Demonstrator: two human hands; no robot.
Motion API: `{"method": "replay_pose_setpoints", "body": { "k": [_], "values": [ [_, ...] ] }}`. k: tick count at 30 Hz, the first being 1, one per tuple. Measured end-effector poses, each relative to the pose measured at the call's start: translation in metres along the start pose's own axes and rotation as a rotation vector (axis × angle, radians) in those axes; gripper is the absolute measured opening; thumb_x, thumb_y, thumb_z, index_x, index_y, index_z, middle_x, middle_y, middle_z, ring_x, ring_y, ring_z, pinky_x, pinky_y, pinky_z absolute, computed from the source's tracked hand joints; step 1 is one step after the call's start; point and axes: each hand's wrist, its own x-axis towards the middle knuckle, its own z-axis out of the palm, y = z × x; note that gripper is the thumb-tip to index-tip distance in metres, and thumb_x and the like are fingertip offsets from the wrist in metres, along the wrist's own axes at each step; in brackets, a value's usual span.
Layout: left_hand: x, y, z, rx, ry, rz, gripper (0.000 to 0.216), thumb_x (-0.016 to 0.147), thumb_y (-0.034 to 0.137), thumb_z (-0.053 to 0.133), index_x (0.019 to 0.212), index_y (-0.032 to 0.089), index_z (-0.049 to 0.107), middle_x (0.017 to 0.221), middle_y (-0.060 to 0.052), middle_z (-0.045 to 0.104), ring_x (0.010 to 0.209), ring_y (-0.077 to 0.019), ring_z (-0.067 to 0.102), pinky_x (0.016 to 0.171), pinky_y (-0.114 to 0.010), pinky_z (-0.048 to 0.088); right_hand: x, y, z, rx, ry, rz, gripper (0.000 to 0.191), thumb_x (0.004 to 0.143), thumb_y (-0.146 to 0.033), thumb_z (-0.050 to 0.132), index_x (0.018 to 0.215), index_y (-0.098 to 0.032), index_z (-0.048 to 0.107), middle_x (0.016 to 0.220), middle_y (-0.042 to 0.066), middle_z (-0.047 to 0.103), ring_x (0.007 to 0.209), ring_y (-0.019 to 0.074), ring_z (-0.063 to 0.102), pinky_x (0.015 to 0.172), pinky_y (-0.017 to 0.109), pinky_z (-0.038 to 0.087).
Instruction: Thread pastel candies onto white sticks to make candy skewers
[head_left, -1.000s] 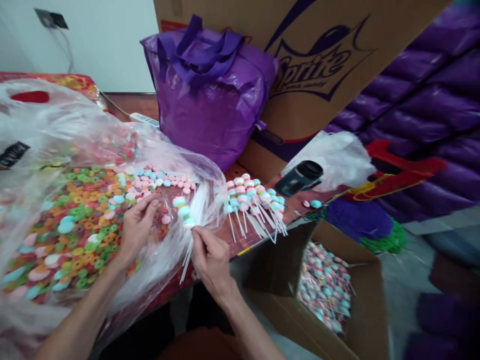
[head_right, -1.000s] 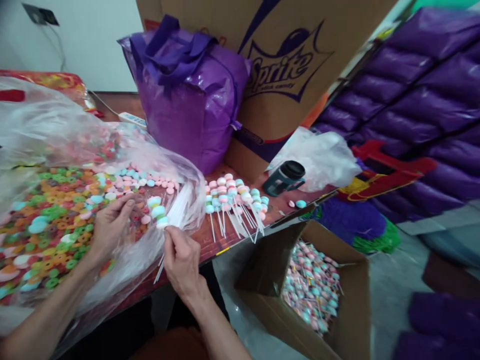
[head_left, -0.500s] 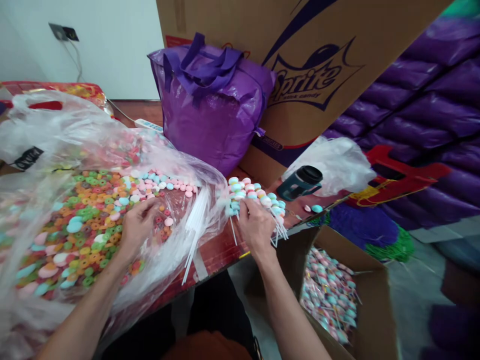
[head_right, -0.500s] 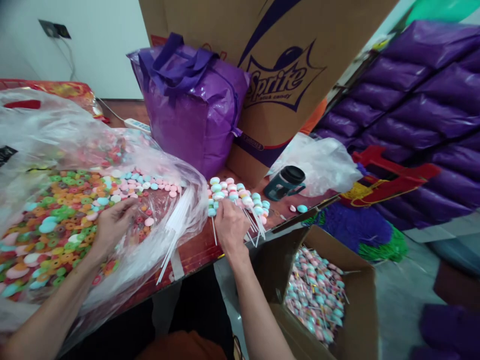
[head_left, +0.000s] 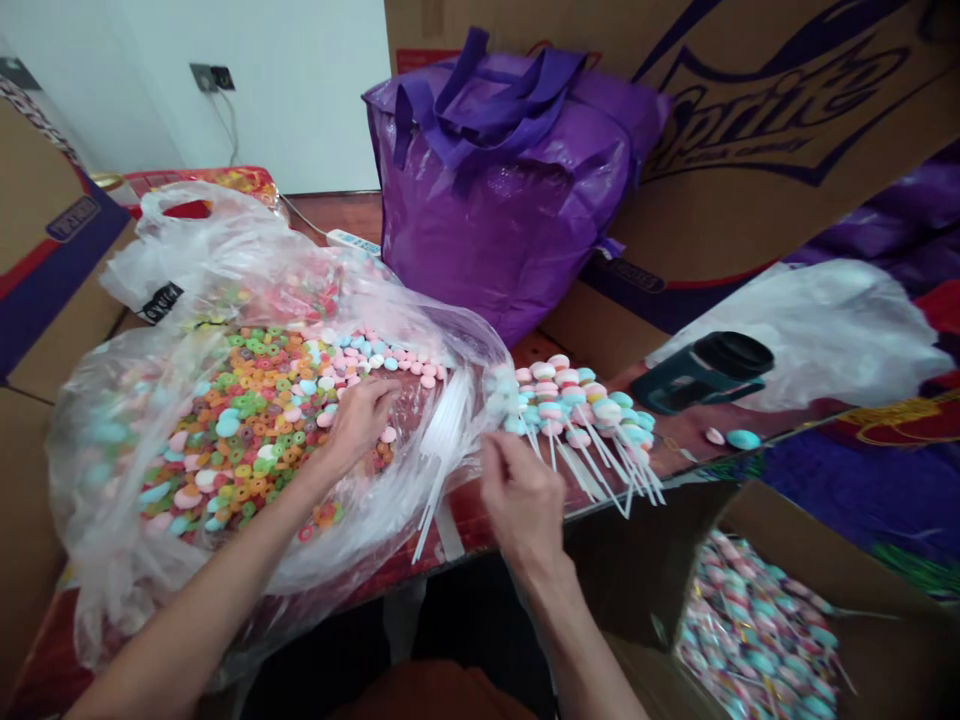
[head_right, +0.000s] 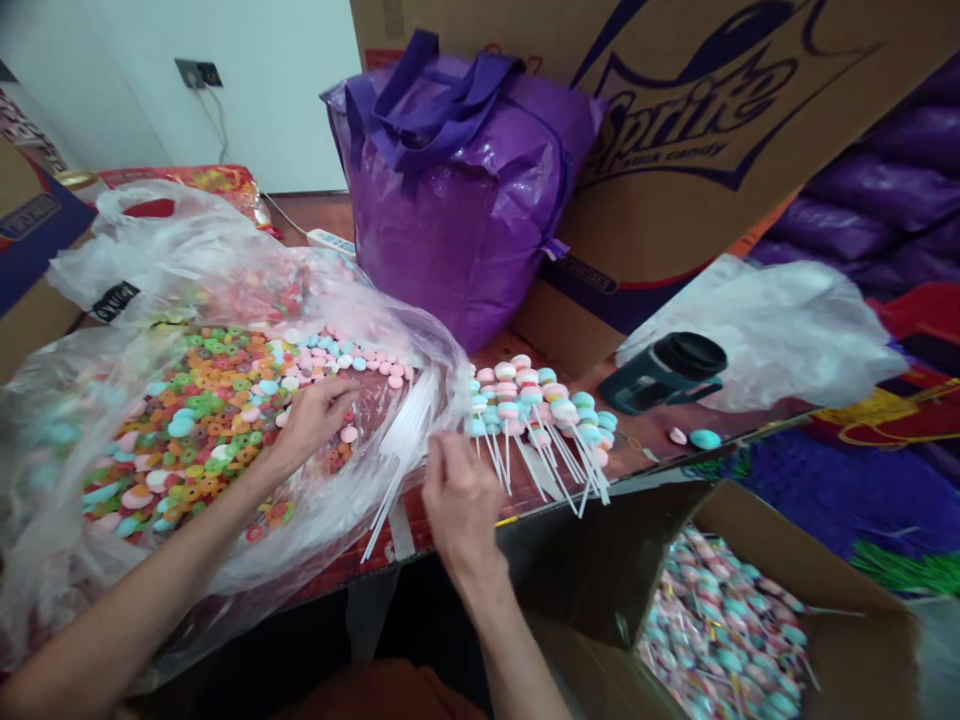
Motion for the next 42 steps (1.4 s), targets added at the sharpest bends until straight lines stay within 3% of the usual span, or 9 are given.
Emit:
{"method": "replay_pose_setpoints", "body": {
  "k": [2,6,12,17,22,26,31,35,42],
  "values": [
    [0.02,0.008,0.009,0.076,-0.061,0.034,0.031,0.092,0.019,0.046,0.096,0.017,0.077,0.091,-0.008,0.074,0.087,-0.0207,0.065,0.085,-0.032,0.047,-0.006,-0.016,0.015,0.037,-0.126,-0.01,0.027,0.1,-0.022,0.045,0.089,-0.018,0.07,0.081,0.006,0.071,0.07,0.0165,0.064,0.065,0.025,0.042],
    [0.055,0.023,0.032,0.208,-0.124,0.019,0.033,0.092,0.016,0.042,0.1,0.016,0.074,0.097,-0.012,0.068,0.09,-0.0231,0.063,0.083,-0.033,0.046,0.004,-0.029,0.042,-0.101,-0.276,0.093,0.019,0.097,-0.019,0.049,0.095,-0.017,0.068,0.089,0.009,0.069,0.074,0.0184,0.064,0.061,0.026,0.04],
    [0.067,0.016,0.052,0.247,-0.235,0.029,0.034,0.087,0.009,0.044,0.105,0.016,0.072,0.106,-0.013,0.061,0.09,-0.0227,0.061,0.081,-0.033,0.046,0.024,-0.019,0.061,-0.295,-0.445,0.275,0.015,0.095,-0.023,0.055,0.1,-0.012,0.064,0.098,0.018,0.067,0.073,0.0245,0.067,0.057,0.031,0.041],
    [0.054,0.003,0.045,0.225,-0.256,0.119,0.035,0.087,0.005,0.042,0.111,0.016,0.065,0.108,-0.012,0.06,0.098,-0.0229,0.059,0.088,-0.035,0.046,0.021,-0.002,0.068,-0.147,-0.364,0.321,0.02,0.092,-0.016,0.048,0.104,-0.012,0.064,0.086,0.016,0.07,0.073,0.026,0.067,0.064,0.033,0.045],
    [0.046,-0.001,0.035,0.179,-0.267,0.063,0.025,0.091,0.016,0.046,0.109,0.017,0.063,0.106,-0.011,0.057,0.094,-0.0221,0.059,0.085,-0.034,0.048,0.024,0.009,0.067,0.01,-0.311,0.38,0.023,0.092,-0.027,0.05,0.105,-0.015,0.066,0.081,0.01,0.072,0.077,0.0276,0.068,0.068,0.034,0.045],
    [0.046,0.0,0.028,0.121,-0.288,0.006,0.014,0.088,0.019,0.052,0.094,0.016,0.064,0.097,-0.008,0.06,0.087,-0.0197,0.059,0.081,-0.032,0.047,0.027,0.008,0.065,0.061,-0.276,0.418,0.029,0.094,-0.031,0.044,0.097,-0.016,0.068,0.078,0.011,0.071,0.072,0.0272,0.066,0.067,0.035,0.044],
    [0.043,0.004,0.025,0.026,-0.327,0.003,0.014,0.084,0.018,0.055,0.096,0.02,0.061,0.08,0.0,0.064,0.074,-0.0163,0.058,0.07,-0.028,0.044,0.018,0.004,0.058,0.229,-0.183,0.433,0.026,0.091,-0.029,0.044,0.089,-0.018,0.068,0.077,0.009,0.071,0.07,0.0244,0.063,0.065,0.034,0.043],
    [0.038,0.002,0.03,0.1,-0.318,0.07,0.012,0.083,0.017,0.054,0.092,0.02,0.061,0.084,-0.003,0.065,0.076,-0.0175,0.059,0.07,-0.029,0.043,0.002,-0.001,0.048,0.374,-0.175,0.46,0.022,0.091,-0.032,0.045,0.09,-0.019,0.064,0.072,0.005,0.068,0.063,0.0206,0.059,0.062,0.031,0.044],
    [0.024,0.006,0.026,0.11,-0.269,0.034,0.025,0.078,0.015,0.054,0.1,0.018,0.066,0.086,-0.005,0.069,0.077,-0.0193,0.062,0.07,-0.03,0.046,-0.013,-0.01,0.046,0.473,-0.16,0.442,0.022,0.092,-0.036,0.047,0.088,-0.019,0.06,0.067,0.001,0.063,0.061,0.0174,0.057,0.061,0.028,0.042]
  ]
}}
